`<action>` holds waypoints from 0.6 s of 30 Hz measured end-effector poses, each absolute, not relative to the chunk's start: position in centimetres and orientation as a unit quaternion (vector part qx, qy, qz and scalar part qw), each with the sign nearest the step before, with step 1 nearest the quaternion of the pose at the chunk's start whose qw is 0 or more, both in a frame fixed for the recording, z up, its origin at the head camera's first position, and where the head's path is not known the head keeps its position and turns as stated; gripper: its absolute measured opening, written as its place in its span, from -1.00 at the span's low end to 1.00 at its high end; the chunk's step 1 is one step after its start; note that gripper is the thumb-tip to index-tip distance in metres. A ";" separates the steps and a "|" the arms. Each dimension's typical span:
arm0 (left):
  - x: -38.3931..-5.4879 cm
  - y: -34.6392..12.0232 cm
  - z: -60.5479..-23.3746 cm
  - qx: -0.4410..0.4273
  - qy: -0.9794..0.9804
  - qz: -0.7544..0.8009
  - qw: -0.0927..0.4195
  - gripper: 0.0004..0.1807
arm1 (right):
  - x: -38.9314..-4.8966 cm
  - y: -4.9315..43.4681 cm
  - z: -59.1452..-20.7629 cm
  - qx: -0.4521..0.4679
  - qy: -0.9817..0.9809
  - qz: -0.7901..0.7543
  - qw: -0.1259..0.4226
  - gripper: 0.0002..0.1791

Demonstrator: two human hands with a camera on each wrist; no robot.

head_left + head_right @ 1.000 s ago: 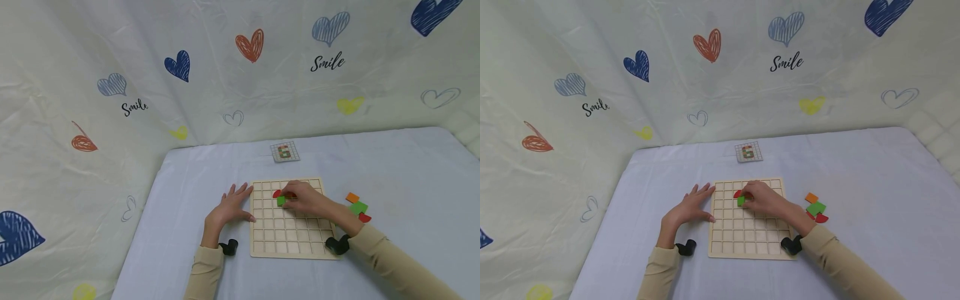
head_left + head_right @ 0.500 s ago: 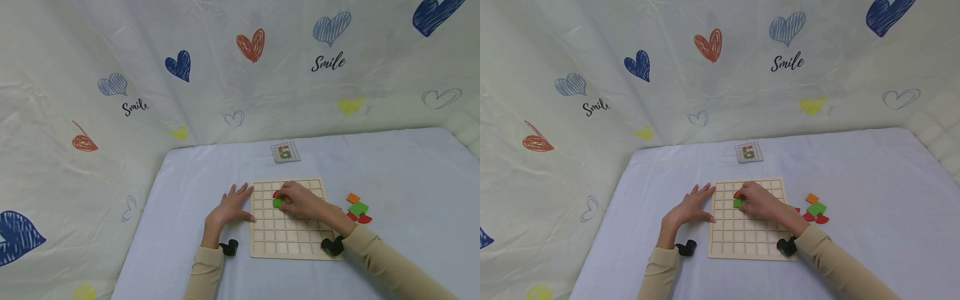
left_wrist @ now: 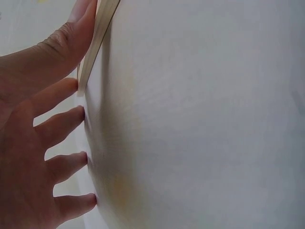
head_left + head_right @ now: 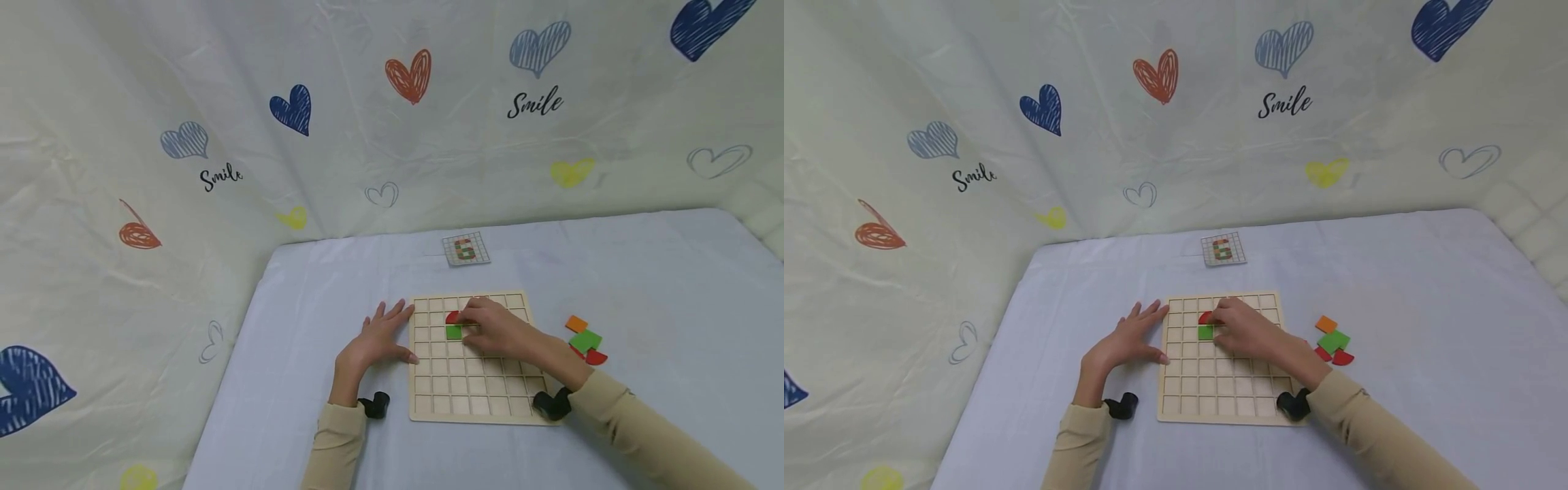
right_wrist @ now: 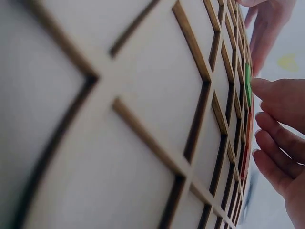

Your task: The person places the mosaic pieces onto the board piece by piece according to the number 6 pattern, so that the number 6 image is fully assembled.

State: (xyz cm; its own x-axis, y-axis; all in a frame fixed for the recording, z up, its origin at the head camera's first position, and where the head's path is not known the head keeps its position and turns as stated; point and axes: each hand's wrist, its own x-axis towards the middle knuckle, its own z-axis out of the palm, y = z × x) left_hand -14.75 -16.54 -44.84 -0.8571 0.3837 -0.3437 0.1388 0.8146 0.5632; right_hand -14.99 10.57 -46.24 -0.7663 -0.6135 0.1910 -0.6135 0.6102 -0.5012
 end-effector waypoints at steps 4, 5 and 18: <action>-14.8 -16.4 -44.9 0.137 0.926 0.268 0.226 0.14 | -14.6 11.5 -46.0 0.326 -0.903 0.280 0.002 -0.77; -14.8 -16.4 -44.9 0.136 0.926 0.269 0.226 0.14 | -14.5 11.7 -45.9 0.323 -0.903 0.283 0.002 -0.78; -14.7 -16.5 -45.1 0.134 0.929 0.263 0.222 0.14 | -13.3 15.5 -45.7 0.277 -0.916 0.289 0.015 -0.78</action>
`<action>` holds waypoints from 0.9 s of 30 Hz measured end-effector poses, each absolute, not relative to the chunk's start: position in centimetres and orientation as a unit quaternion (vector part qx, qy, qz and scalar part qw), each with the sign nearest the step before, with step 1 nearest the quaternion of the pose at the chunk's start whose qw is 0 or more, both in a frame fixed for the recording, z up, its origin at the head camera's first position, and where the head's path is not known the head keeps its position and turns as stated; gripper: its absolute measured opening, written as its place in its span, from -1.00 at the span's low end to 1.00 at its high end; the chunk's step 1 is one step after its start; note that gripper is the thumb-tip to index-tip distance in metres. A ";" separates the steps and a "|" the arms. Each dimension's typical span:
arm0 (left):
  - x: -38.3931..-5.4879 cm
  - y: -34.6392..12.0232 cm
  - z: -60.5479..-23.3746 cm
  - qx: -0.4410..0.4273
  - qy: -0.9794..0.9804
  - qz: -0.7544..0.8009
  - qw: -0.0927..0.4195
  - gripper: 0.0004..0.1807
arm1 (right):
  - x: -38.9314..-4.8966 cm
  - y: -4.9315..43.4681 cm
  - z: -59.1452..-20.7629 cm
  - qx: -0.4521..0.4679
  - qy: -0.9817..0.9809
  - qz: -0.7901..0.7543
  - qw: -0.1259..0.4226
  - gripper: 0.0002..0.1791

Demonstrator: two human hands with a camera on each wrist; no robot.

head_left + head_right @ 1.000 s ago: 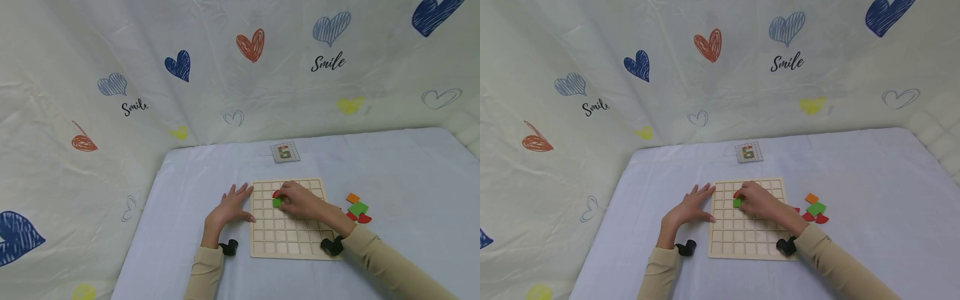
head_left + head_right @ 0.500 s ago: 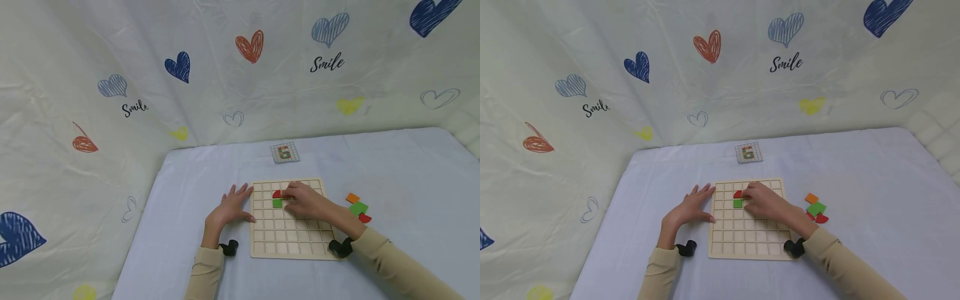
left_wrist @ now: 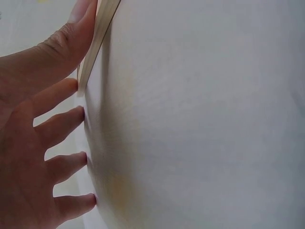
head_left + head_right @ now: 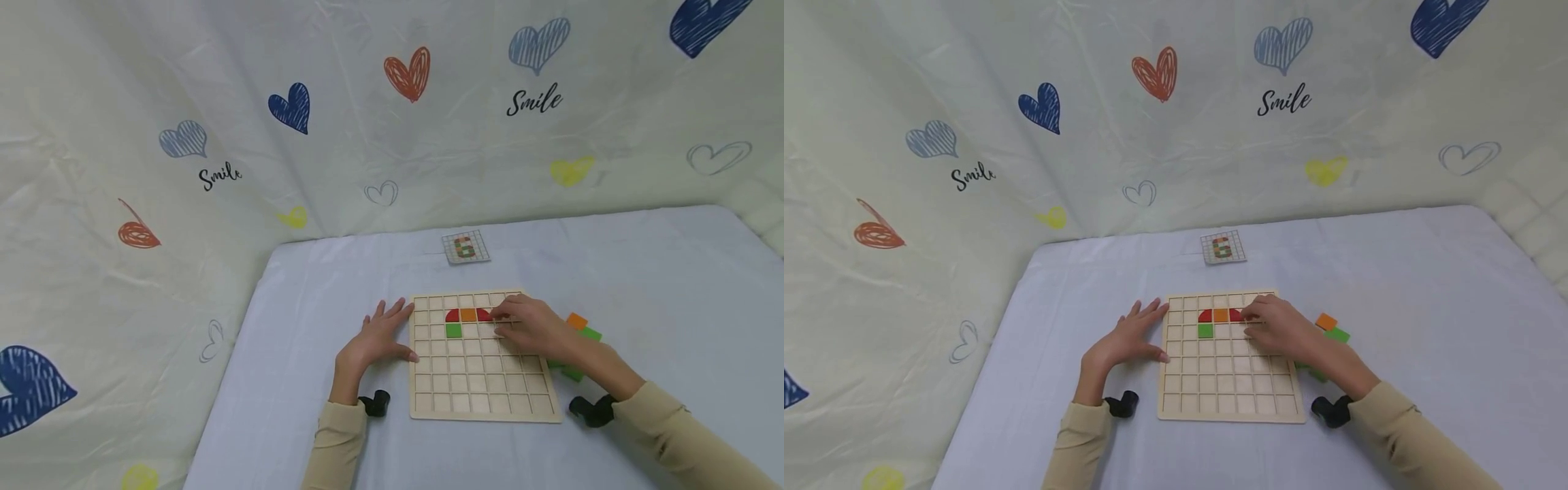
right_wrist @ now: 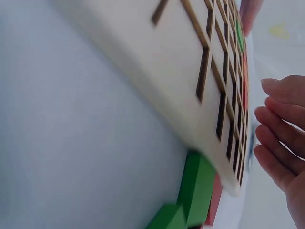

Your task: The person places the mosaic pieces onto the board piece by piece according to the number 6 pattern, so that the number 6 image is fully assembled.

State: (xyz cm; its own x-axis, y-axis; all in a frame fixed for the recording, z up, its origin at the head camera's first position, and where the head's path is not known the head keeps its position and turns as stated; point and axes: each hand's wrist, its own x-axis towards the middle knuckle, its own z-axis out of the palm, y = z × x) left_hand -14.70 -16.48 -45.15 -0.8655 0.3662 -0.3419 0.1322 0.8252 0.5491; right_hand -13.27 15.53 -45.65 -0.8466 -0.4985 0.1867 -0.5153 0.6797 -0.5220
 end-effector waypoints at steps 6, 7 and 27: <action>-14.8 -16.5 -45.4 0.131 0.930 0.260 0.225 0.14 | -12.8 17.6 -46.1 0.268 -0.922 0.276 0.047 -0.78; -14.8 -16.5 -45.4 0.131 0.930 0.260 0.225 0.14 | -12.7 17.9 -46.0 0.265 -0.923 0.274 0.047 -0.78; -14.5 -16.4 -45.0 0.138 0.928 0.267 0.220 0.12 | -11.4 23.0 -46.3 0.170 -0.953 0.248 0.045 -0.70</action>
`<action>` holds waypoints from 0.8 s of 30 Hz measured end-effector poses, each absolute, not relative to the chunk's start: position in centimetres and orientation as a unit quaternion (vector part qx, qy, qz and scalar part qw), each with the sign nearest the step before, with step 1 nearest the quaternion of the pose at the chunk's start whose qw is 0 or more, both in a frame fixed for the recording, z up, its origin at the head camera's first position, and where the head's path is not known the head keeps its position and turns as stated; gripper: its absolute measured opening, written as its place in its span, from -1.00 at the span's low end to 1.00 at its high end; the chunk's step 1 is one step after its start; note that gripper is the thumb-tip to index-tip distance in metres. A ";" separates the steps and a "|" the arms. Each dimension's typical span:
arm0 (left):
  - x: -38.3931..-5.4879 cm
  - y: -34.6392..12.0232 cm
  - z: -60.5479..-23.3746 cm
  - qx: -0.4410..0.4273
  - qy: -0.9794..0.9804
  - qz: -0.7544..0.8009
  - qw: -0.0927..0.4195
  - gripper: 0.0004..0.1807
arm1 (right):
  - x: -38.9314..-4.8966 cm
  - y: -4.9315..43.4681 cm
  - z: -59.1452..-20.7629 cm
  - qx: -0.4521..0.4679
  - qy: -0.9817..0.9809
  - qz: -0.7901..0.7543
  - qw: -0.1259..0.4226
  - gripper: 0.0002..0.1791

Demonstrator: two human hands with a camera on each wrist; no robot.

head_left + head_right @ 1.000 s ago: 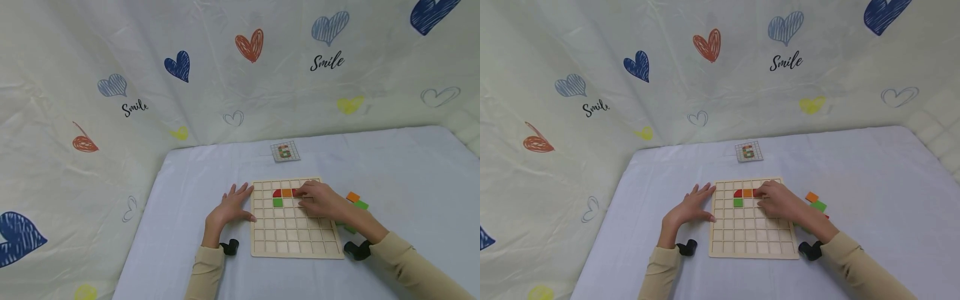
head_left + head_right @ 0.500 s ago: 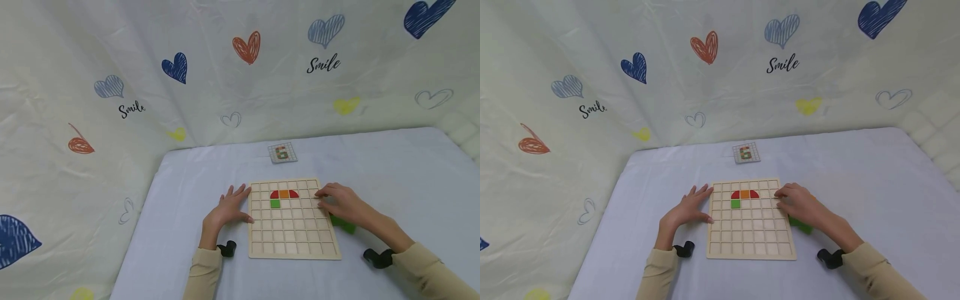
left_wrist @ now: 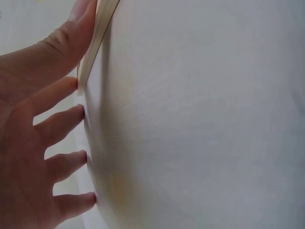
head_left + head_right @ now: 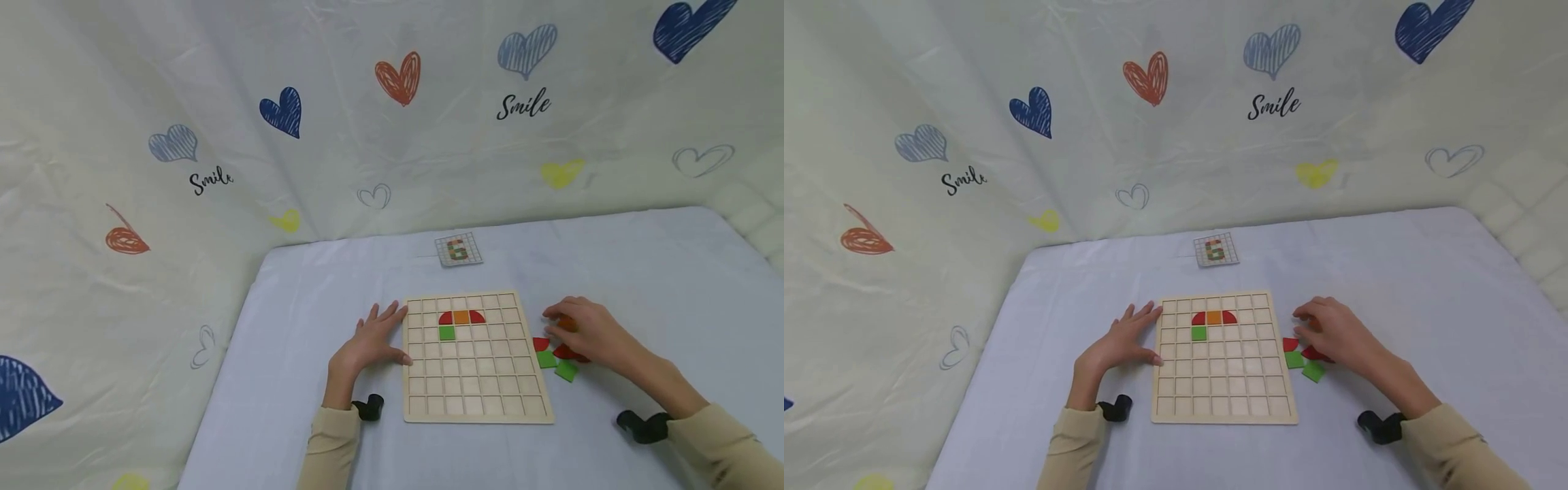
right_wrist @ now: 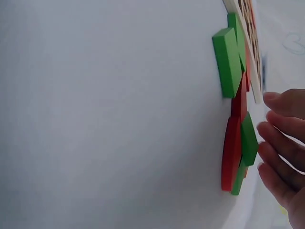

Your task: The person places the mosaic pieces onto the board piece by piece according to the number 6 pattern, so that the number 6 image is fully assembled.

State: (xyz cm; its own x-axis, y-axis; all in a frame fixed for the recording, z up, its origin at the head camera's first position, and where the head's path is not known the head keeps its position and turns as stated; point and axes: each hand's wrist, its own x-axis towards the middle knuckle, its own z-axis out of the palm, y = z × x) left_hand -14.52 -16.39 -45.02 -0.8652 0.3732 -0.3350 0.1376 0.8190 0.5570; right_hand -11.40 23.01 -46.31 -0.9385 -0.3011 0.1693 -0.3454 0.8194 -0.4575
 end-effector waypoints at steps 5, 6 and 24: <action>-14.5 -16.5 -45.0 0.140 0.927 0.271 0.219 0.12 | -11.3 23.8 -46.7 0.148 -0.959 0.234 0.066 -0.69; -14.5 -16.5 -45.0 0.140 0.927 0.271 0.219 0.12 | -11.3 23.9 -46.7 0.142 -0.960 0.232 0.068 -0.69; -14.5 -16.5 -45.1 0.135 0.925 0.281 0.217 0.13 | -11.5 24.6 -46.7 0.079 -0.971 0.225 0.020 -0.64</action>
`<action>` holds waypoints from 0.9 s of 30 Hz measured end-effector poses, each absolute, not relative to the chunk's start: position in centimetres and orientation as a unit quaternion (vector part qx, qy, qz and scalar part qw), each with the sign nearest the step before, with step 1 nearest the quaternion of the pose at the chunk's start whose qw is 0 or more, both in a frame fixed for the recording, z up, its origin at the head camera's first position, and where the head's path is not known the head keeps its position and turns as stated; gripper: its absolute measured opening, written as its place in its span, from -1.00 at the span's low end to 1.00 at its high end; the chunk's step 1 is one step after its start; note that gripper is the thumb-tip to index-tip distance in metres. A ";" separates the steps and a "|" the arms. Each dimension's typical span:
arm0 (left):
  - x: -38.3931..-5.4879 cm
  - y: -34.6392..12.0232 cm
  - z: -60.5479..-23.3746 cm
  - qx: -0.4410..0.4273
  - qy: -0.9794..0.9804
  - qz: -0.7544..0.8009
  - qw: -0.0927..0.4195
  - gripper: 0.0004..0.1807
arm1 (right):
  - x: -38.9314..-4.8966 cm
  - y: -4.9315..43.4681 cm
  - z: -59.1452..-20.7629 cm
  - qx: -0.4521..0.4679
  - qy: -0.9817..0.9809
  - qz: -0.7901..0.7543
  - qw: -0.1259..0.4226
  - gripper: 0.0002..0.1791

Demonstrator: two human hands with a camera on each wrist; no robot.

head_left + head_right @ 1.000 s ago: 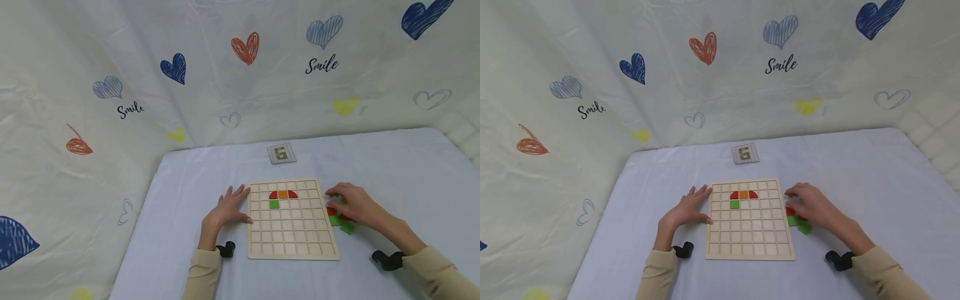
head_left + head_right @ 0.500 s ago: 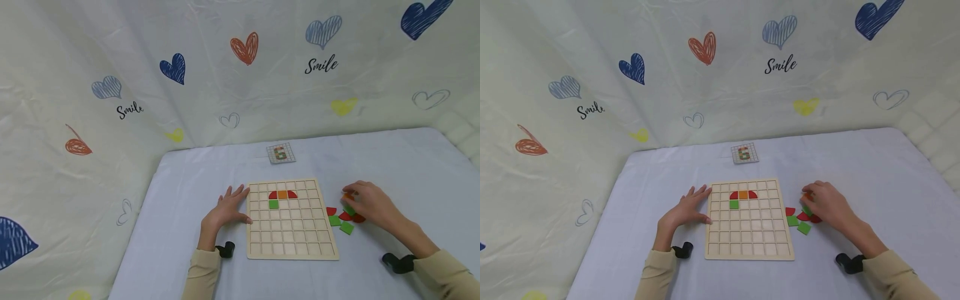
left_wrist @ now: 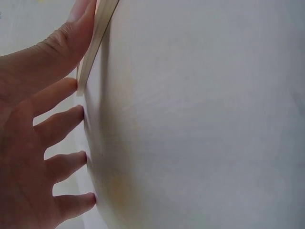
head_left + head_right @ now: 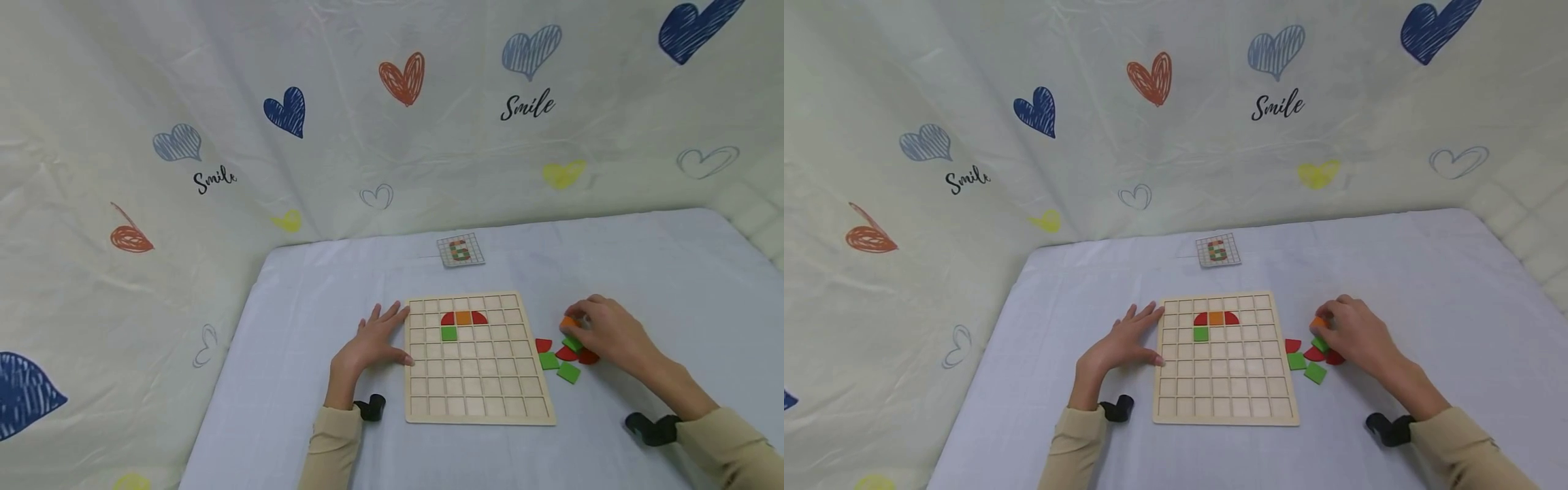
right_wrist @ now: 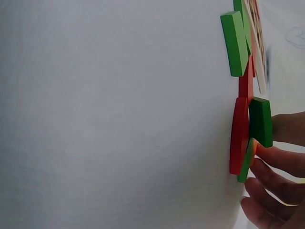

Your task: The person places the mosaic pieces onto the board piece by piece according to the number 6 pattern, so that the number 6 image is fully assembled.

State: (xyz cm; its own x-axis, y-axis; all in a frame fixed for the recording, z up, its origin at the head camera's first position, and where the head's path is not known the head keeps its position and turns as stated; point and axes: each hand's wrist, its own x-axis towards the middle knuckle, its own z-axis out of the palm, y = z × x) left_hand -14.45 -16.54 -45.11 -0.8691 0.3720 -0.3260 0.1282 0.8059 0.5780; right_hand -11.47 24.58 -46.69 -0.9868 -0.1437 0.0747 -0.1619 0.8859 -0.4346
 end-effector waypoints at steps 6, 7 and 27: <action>-14.4 -16.5 -45.1 0.137 0.927 0.274 0.218 0.13 | -11.8 24.5 -46.7 0.078 -0.963 0.257 0.005 -0.67; -14.4 -16.5 -45.0 0.138 0.926 0.274 0.218 0.13 | -11.9 24.5 -46.7 0.077 -0.962 0.262 0.003 -0.67; -14.5 -16.5 -45.1 0.135 0.926 0.273 0.222 0.14 | -11.8 24.5 -46.4 0.154 -0.941 0.282 0.110 -0.69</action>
State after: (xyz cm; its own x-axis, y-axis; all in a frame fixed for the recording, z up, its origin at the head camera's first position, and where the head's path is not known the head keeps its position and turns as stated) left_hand -14.50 -16.54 -45.14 -0.8648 0.3715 -0.3379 0.1291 0.8147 0.5654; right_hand -11.81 24.53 -46.39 -0.9286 -0.2275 0.2931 -0.3511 0.7940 -0.4962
